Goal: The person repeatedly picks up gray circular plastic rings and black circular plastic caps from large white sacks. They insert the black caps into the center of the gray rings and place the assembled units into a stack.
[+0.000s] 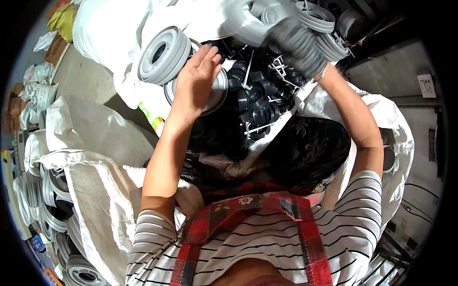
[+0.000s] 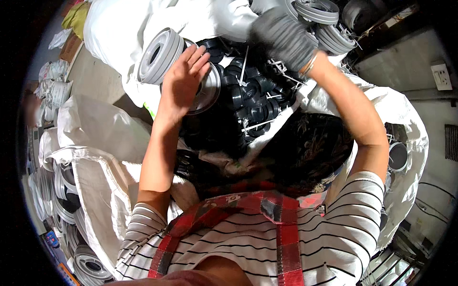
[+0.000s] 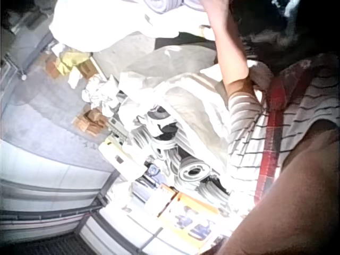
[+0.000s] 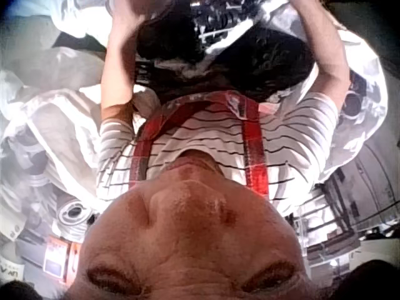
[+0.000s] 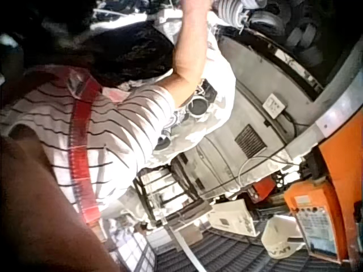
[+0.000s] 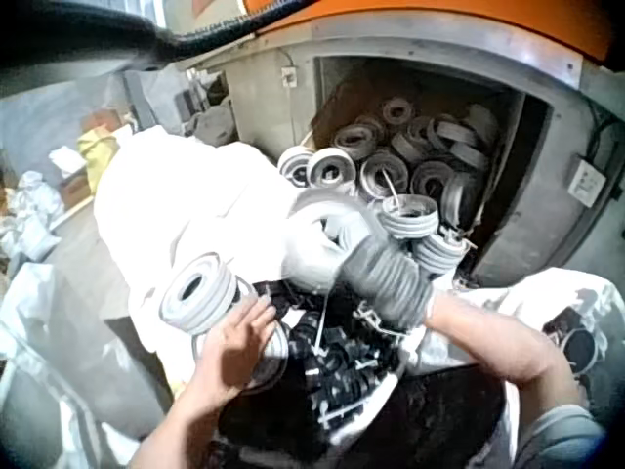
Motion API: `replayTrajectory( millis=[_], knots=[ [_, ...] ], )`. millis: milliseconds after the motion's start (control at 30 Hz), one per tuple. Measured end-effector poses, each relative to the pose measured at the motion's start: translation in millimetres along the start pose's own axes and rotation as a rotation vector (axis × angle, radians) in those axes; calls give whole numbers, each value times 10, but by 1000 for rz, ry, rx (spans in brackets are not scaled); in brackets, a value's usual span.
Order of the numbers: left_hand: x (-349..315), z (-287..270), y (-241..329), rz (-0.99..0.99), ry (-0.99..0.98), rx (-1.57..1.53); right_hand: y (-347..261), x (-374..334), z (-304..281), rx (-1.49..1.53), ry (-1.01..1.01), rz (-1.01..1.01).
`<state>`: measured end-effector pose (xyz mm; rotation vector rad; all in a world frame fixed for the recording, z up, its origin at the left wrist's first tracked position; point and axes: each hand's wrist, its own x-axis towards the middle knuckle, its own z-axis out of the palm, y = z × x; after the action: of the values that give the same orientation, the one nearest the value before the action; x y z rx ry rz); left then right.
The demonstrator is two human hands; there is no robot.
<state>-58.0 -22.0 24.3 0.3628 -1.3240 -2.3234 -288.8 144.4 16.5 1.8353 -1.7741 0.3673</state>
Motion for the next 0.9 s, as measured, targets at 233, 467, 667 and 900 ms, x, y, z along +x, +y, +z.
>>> replayTrajectory(
  millis=[233, 467, 667, 900],
  knots=[
    [-31, -141, 300, 226, 156, 72, -319, 680, 462, 544, 15, 785],
    [-17, -245, 356, 212, 187, 138, -372, 615, 1472, -45, -618, 623],
    [-34, -350, 315, 204, 156, 159, -685, 479, 911, 140, -329, 525],
    [-209, -31, 259, 52, 124, 109, -1110, 454, -100, 454, 265, 350]
  ],
)
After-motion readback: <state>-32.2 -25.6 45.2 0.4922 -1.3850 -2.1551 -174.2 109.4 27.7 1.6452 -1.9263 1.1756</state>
